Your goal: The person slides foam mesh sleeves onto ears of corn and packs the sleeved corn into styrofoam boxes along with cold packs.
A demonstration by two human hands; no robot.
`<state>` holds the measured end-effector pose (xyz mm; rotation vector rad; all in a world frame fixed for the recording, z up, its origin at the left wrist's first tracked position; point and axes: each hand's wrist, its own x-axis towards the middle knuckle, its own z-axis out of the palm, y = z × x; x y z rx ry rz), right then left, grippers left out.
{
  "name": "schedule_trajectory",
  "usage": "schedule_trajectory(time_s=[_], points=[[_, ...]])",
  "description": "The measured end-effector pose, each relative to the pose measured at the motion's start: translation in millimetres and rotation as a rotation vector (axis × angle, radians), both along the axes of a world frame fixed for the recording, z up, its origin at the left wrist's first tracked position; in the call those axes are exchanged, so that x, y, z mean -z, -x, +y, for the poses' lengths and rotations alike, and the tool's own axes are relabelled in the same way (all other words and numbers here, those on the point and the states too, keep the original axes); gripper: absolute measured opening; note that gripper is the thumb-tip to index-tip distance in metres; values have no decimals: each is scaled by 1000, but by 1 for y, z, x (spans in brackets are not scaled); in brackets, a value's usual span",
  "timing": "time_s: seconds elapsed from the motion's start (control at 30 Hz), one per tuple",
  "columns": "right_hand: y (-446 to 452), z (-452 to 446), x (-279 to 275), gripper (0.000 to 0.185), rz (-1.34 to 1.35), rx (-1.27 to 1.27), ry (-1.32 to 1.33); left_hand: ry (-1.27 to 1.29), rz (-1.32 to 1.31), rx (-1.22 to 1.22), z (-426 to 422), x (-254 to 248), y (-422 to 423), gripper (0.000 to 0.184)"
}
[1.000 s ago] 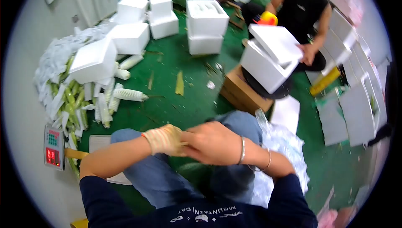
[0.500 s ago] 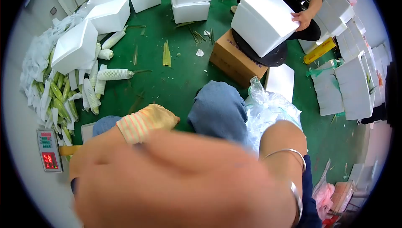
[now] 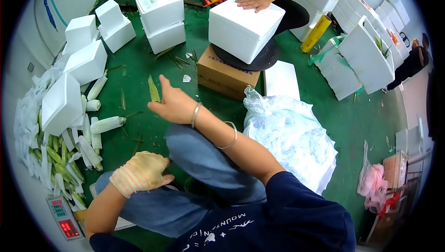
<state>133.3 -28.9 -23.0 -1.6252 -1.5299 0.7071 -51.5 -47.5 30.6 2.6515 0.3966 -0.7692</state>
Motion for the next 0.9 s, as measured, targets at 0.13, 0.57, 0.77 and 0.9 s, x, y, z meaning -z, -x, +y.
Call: schedule_trajectory(time_s=[0.13,0.57,0.77,0.9], points=[[17,2,-2,87,55,-49,27,-9,117,-33,-3,-5,-7,43],[9,1,0,92,103,-8,-13,5,190,-75,-2,-7,-9,44],[9,-5,-11,93,158,-3,16,6,185,-42,-2,-8,-10,48],[7,-4,-9,94,191,-6,27,28,257,-81,0,-4,-8,47]])
